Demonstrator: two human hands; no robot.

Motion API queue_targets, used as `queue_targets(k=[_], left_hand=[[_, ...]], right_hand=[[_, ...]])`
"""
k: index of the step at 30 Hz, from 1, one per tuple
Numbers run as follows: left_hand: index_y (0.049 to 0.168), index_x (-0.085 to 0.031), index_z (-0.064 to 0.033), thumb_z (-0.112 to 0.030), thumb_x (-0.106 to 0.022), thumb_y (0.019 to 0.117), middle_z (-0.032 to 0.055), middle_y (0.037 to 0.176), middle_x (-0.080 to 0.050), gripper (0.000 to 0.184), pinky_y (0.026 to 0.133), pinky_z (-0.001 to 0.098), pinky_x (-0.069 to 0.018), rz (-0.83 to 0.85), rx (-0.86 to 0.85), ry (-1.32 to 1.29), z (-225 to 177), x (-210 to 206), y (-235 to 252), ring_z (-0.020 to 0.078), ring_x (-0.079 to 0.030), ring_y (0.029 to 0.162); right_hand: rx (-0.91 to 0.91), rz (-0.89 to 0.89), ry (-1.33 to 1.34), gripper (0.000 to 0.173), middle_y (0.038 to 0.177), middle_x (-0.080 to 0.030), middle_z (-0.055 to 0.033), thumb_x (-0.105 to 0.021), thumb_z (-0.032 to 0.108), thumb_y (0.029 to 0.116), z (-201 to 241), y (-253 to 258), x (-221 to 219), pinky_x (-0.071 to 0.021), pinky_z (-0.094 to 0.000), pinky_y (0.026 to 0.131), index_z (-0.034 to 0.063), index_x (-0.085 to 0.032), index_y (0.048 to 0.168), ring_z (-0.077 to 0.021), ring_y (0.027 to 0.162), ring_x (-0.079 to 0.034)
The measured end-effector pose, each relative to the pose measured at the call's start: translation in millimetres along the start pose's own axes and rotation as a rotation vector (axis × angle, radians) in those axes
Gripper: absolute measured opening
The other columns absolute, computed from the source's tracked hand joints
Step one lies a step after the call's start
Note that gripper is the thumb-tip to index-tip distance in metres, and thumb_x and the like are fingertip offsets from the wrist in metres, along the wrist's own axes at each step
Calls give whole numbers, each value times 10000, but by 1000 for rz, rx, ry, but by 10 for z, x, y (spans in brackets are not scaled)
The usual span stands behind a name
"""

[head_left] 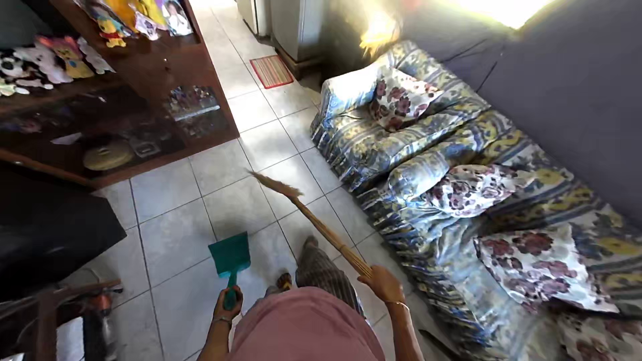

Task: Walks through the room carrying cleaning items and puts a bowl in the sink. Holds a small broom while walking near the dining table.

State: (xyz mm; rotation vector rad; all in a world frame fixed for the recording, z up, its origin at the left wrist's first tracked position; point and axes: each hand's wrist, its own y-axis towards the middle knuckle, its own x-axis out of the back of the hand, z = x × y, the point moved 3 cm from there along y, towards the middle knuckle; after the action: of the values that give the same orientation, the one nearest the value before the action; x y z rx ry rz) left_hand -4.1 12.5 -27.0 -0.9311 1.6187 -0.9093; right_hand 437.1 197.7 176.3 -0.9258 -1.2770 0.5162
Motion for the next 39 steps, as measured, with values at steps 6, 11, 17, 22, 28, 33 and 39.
queue_targets(k=[6,11,17,22,28,33,39], left_hand=[[865,-515,-119,-266,-256,1072,10,649,-583,363,455,172,-493,62,-14,91,-272,-1304,696,75,-593,524],[838,-518,-108,-269,-210,1076,10,606,-575,422,416,181,-466,52,-13,239,-559,-2552,1020,71,-564,472],[901,-507,-90,-194,-256,1069,0,641,-553,319,456,174,-455,6,-112,363,-949,-3745,1500,55,-542,509],[899,-502,-95,-206,-287,1072,-2,630,-533,297,449,185,-447,-42,-86,400,-1397,-4736,2028,55,-521,500],[1200,-545,49,-134,-369,1094,89,878,-578,275,641,239,-475,-135,-137,681,-2265,-6038,2826,99,-529,691],[944,-516,-109,-269,-279,1080,-2,678,-548,317,484,194,-459,82,112,553,-2874,-7149,3422,68,-535,538],[996,-501,-127,-288,-322,1073,8,717,-554,253,463,175,-460,35,208,419,-3418,-8335,4097,69,-560,546]], right_hand=[[-83,3,50,625,1281,-657,-242,-671,523,955,333,886,1043,-483,-597,1018,5,-629,1303,-401,1226,-620],[-79,-12,29,631,1302,-647,-250,-669,517,955,921,1743,2140,-478,-615,1017,-2,-629,1311,-403,1236,-616],[23,-58,-9,622,1297,-651,-240,-648,526,964,2092,2532,3554,-474,-607,1020,7,-630,1306,-400,1244,-611],[96,-80,141,620,1223,-675,-252,-651,508,974,2910,3156,4118,-493,-599,999,-10,-612,1313,-409,1159,-651],[67,-53,215,606,1188,-686,-249,-631,507,987,3818,3810,4832,-512,-595,968,-16,-618,1292,-400,1103,-675],[-21,-88,164,635,1248,-668,-258,-647,523,972,4327,4204,5564,-484,-620,1007,-1,-608,1331,-424,1192,-635],[-46,-85,222,591,1167,-690,-262,-653,486,981,5009,4946,6224,-505,-614,965,-28,-632,1274,-420,1100,-670]])
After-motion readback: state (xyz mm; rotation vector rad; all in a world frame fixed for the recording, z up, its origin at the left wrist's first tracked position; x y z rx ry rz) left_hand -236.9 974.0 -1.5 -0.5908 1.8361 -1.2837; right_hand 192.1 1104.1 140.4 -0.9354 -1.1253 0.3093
